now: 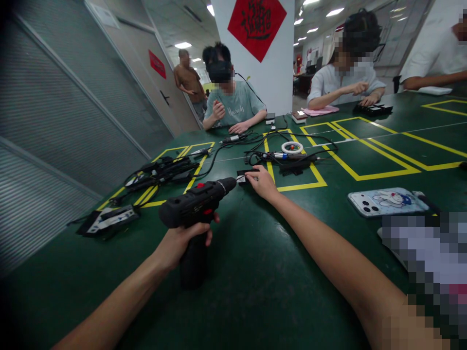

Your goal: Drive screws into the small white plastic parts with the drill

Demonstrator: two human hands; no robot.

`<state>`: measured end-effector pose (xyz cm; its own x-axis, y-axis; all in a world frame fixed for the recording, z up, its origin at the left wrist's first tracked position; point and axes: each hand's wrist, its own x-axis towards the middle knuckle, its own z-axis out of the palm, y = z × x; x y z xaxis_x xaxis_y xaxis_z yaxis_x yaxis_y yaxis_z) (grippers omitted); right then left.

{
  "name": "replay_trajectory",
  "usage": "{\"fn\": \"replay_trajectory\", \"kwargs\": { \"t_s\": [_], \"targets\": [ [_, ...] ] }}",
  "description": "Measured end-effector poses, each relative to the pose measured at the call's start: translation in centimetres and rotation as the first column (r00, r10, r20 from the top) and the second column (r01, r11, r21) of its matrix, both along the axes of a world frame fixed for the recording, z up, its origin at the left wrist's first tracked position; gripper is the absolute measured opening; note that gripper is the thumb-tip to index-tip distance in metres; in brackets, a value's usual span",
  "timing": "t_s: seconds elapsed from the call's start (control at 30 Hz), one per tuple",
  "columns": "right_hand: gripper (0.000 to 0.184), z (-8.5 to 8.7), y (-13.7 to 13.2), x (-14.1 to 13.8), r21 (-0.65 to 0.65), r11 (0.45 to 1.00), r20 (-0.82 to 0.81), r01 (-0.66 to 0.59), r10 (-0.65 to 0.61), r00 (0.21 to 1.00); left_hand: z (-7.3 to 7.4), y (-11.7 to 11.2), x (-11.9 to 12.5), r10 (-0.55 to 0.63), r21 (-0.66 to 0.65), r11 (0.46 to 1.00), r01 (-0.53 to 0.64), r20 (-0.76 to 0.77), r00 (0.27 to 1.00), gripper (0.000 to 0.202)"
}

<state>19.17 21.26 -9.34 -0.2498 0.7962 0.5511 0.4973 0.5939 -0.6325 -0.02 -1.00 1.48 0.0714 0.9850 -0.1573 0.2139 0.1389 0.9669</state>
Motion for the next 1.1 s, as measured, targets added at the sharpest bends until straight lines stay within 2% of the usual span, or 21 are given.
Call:
{"fn": "replay_trajectory", "kwargs": {
  "t_s": [0.23, 0.47, 0.77, 1.1],
  "targets": [
    [0.024, 0.15, -0.26, -0.23, -0.038, 0.999, -0.040, -0.005, 0.003, 0.999, 0.38, -0.76, -0.01, -0.013, -0.022, 1.000, 0.012, -0.022, 1.000, 0.036],
    [0.024, 0.04, -0.02, -0.18, -0.067, 0.998, -0.033, -0.011, 0.008, 0.999, 0.16, -0.79, -0.22, -0.051, -0.049, 0.998, 0.049, -0.033, 0.998, 0.030],
    [0.023, 0.34, 0.10, 0.09, -0.088, 0.996, -0.053, -0.032, 0.027, 0.998, -0.12, -0.58, -0.22, 0.032, -0.079, 0.996, -0.030, 0.020, 0.999, 0.025],
    [0.024, 0.38, 0.05, 0.12, -0.093, 0.996, -0.050, -0.010, 0.005, 0.999, -0.05, -0.54, -0.07, -0.003, -0.050, 0.999, 0.003, 0.004, 1.000, 0.028]
  ]
}}
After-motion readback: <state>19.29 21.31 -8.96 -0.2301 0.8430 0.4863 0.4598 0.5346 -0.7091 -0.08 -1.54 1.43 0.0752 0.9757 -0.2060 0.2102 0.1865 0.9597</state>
